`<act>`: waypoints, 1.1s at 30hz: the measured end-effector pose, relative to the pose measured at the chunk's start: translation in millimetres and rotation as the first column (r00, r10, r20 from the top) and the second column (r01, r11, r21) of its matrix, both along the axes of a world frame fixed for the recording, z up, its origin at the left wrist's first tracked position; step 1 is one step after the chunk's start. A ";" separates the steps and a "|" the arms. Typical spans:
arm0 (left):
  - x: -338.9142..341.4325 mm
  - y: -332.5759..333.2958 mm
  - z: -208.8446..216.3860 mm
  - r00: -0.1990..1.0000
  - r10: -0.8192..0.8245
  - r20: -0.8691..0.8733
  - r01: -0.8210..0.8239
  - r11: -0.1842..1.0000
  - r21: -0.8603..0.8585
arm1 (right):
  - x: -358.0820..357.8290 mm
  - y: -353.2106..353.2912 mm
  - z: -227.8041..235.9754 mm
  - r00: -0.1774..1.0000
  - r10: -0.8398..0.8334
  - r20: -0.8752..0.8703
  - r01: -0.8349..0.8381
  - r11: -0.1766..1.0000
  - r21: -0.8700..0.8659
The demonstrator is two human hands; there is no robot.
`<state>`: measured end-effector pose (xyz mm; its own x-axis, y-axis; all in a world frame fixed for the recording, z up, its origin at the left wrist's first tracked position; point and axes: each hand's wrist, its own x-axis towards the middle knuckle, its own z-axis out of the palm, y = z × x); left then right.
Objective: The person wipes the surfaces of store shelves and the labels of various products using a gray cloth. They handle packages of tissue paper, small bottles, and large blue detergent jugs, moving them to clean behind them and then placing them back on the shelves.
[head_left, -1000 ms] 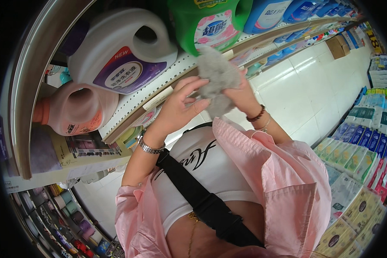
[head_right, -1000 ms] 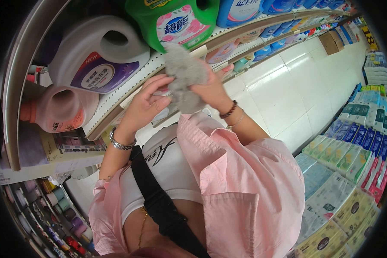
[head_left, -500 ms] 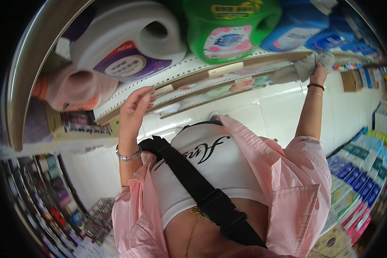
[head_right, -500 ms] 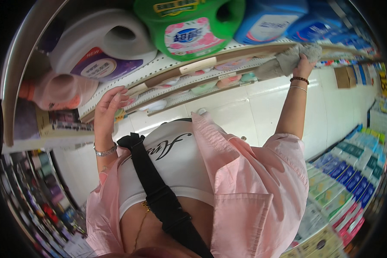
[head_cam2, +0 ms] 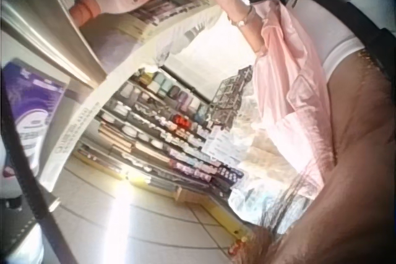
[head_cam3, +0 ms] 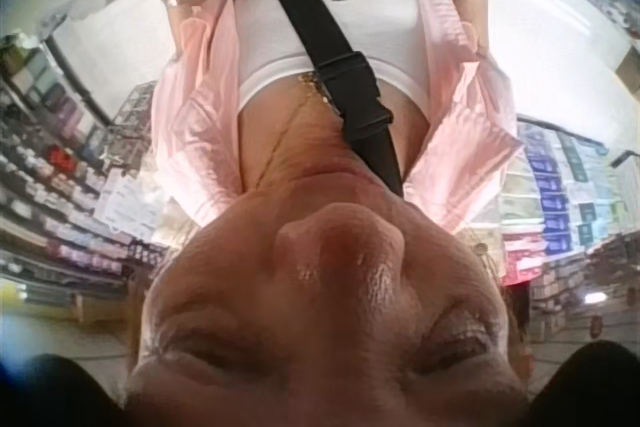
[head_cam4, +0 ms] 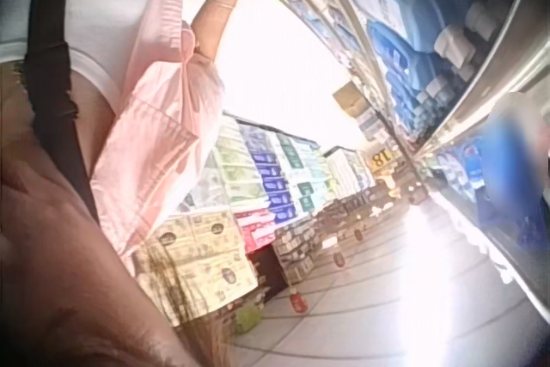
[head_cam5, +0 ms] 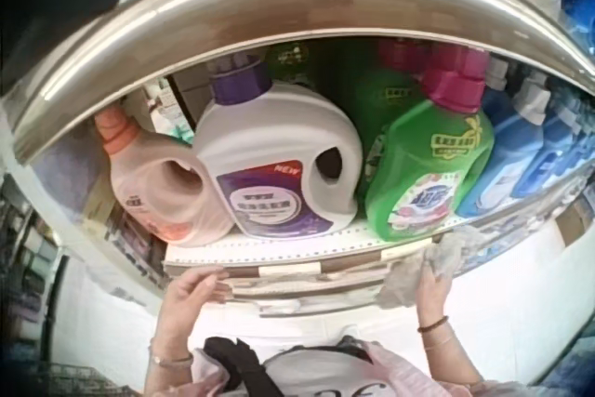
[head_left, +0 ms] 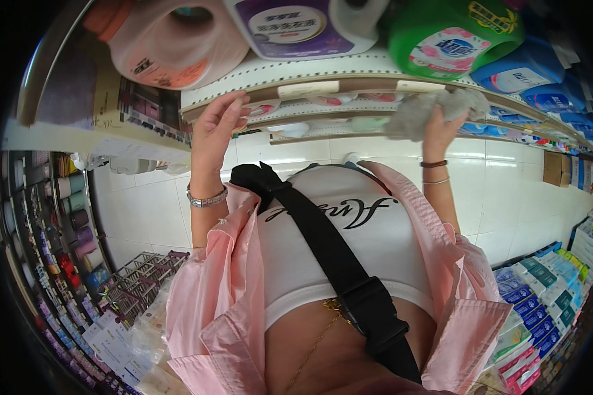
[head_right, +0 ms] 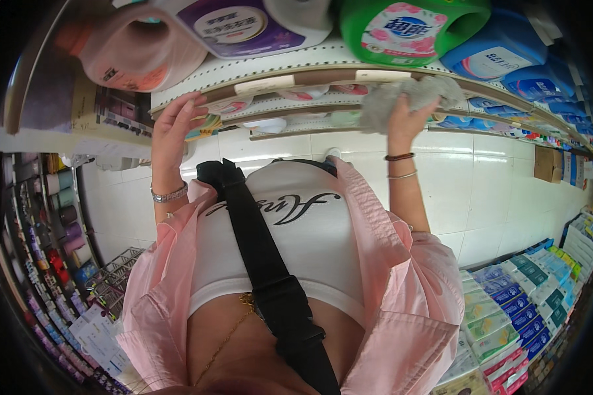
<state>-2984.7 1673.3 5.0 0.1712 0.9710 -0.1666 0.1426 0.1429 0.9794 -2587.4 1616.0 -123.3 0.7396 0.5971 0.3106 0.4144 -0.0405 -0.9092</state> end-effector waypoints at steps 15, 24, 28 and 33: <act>-170.0 -53.1 -7.7 0.984 0.177 -0.005 -0.177 0.984 -0.032 | -302.0 6.8 6.7 0.646 0.752 0.133 -0.722 0.658 -0.212; -226.0 -108.0 -15.0 0.923 0.377 -0.075 -0.380 0.924 -0.041 | -360.9 81.0 -23.3 0.103 0.876 0.471 -0.726 0.390 -0.566; -248.4 -131.5 -23.0 0.891 0.417 -0.182 -0.441 0.889 -0.120 | -337.9 86.1 -96.1 0.225 0.896 0.383 -0.497 0.444 -0.746; -261.6 -128.7 -32.9 0.870 0.430 -0.240 -0.478 0.855 -0.202 | -286.2 46.3 -189.2 0.785 0.609 0.115 -0.382 0.622 -0.684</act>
